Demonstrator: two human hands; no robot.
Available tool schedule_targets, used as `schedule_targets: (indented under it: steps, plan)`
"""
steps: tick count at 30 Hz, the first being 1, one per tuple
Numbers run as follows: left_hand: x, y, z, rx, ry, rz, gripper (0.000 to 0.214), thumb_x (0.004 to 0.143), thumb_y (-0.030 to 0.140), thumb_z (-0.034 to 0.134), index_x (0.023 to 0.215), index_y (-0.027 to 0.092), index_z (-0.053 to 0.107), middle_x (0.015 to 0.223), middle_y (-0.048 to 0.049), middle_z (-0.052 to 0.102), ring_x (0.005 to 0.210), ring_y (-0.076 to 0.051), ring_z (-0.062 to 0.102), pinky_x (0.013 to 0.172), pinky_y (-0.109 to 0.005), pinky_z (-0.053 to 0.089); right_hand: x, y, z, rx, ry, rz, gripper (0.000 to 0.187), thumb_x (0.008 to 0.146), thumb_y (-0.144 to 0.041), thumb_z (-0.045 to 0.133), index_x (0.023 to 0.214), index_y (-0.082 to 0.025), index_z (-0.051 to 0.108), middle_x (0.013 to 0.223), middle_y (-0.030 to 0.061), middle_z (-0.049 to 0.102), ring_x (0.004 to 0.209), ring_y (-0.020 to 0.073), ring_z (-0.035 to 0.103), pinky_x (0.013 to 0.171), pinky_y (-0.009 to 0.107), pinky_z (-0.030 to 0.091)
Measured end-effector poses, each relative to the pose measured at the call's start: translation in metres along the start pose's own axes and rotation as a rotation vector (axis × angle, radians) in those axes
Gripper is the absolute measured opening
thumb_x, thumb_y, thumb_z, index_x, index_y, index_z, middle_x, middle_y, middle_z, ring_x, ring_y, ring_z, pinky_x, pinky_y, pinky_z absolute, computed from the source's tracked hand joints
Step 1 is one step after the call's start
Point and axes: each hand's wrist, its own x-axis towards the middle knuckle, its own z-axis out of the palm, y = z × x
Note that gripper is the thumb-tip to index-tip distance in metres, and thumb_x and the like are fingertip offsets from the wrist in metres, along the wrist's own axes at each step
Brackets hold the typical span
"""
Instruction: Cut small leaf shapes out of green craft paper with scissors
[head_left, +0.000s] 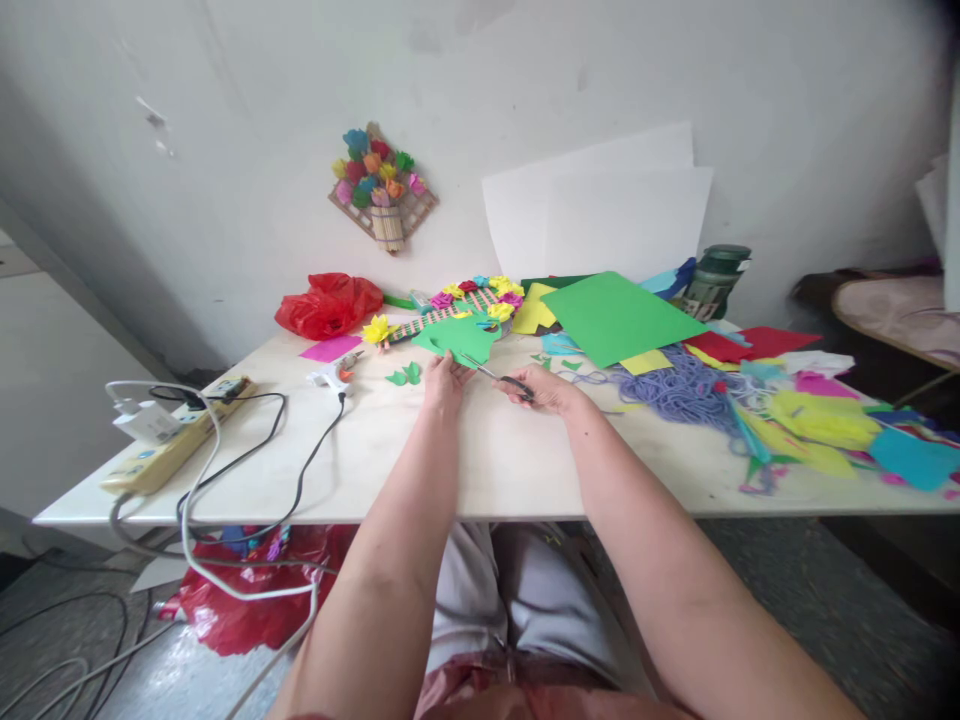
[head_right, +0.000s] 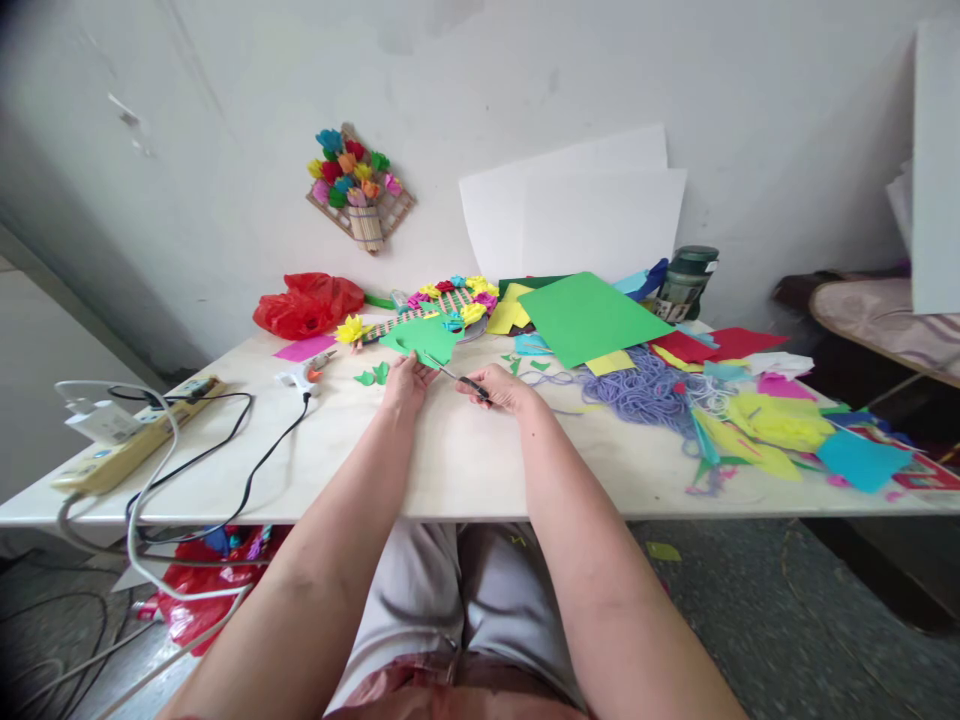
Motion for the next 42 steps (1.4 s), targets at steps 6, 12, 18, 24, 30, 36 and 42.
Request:
schedule_targets:
  steps: [6, 12, 18, 24, 30, 36, 42]
  plan:
    - [0.001, 0.000, -0.002, -0.021, -0.004, 0.001, 0.009, 0.078, 0.016, 0.050, 0.073, 0.018, 0.042, 0.056, 0.0028, 0.055, 0.053, -0.011, 0.059, 0.063, -0.030, 0.051, -0.001, -0.002, 0.001, -0.008, 0.017, 0.005, 0.027, 0.065, -0.038, 0.065, 0.061, -0.014, 0.052, 0.045, -0.0058, 0.045, 0.034, 0.0029, 0.033, 0.033, 0.019, 0.019]
    - [0.002, 0.000, -0.003, -0.013, -0.048, 0.000, 0.006, 0.078, 0.014, 0.048, 0.075, 0.017, 0.044, 0.057, 0.0016, 0.055, 0.054, -0.013, 0.060, 0.061, -0.030, 0.051, -0.005, -0.007, 0.003, 0.016, 0.023, 0.031, 0.027, 0.064, -0.037, 0.066, 0.064, -0.014, 0.052, 0.045, -0.0063, 0.045, 0.034, 0.0030, 0.034, 0.033, 0.018, 0.020]
    - [0.000, 0.001, -0.002, -0.003, -0.058, -0.006, 0.009, 0.077, 0.014, 0.049, 0.072, 0.017, 0.043, 0.055, 0.0025, 0.053, 0.052, -0.012, 0.059, 0.060, -0.029, 0.051, -0.004, -0.004, 0.001, 0.014, 0.010, 0.032, 0.030, 0.067, -0.041, 0.063, 0.063, -0.015, 0.050, 0.045, -0.0059, 0.045, 0.034, 0.0027, 0.033, 0.032, 0.019, 0.018]
    - [0.000, 0.002, -0.002, 0.002, -0.055, -0.010, 0.013, 0.077, 0.016, 0.051, 0.068, 0.018, 0.040, 0.053, 0.0031, 0.052, 0.051, -0.012, 0.058, 0.059, -0.029, 0.050, -0.002, 0.000, -0.001, 0.025, -0.003, -0.019, 0.030, 0.069, -0.041, 0.062, 0.061, -0.014, 0.050, 0.044, -0.0058, 0.044, 0.033, 0.0027, 0.032, 0.032, 0.019, 0.015]
    - [-0.001, 0.003, -0.001, 0.000, -0.043, -0.014, 0.015, 0.076, 0.016, 0.053, 0.067, 0.018, 0.041, 0.053, 0.0035, 0.051, 0.050, -0.011, 0.056, 0.063, -0.030, 0.050, -0.001, 0.001, -0.001, 0.042, 0.007, -0.002, 0.028, 0.068, -0.040, 0.063, 0.068, -0.013, 0.056, 0.043, -0.0060, 0.045, 0.032, 0.0025, 0.031, 0.031, 0.019, 0.016]
    - [0.000, 0.003, -0.001, 0.004, -0.036, -0.025, 0.016, 0.075, 0.018, 0.055, 0.066, 0.018, 0.042, 0.051, 0.0041, 0.049, 0.050, -0.010, 0.055, 0.063, -0.029, 0.049, 0.002, 0.006, -0.004, 0.046, 0.002, 0.009, 0.030, 0.067, -0.042, 0.064, 0.072, -0.012, 0.058, 0.044, -0.0059, 0.045, 0.032, 0.0026, 0.031, 0.031, 0.018, 0.016]
    - [0.001, 0.003, -0.002, -0.027, -0.031, -0.024, 0.017, 0.074, 0.020, 0.058, 0.066, 0.017, 0.043, 0.049, 0.0050, 0.047, 0.049, -0.010, 0.054, 0.063, -0.029, 0.049, 0.002, 0.007, -0.004, 0.045, -0.005, 0.022, 0.031, 0.067, -0.042, 0.064, 0.072, -0.012, 0.059, 0.044, -0.0054, 0.046, 0.032, 0.0024, 0.031, 0.030, 0.018, 0.017]
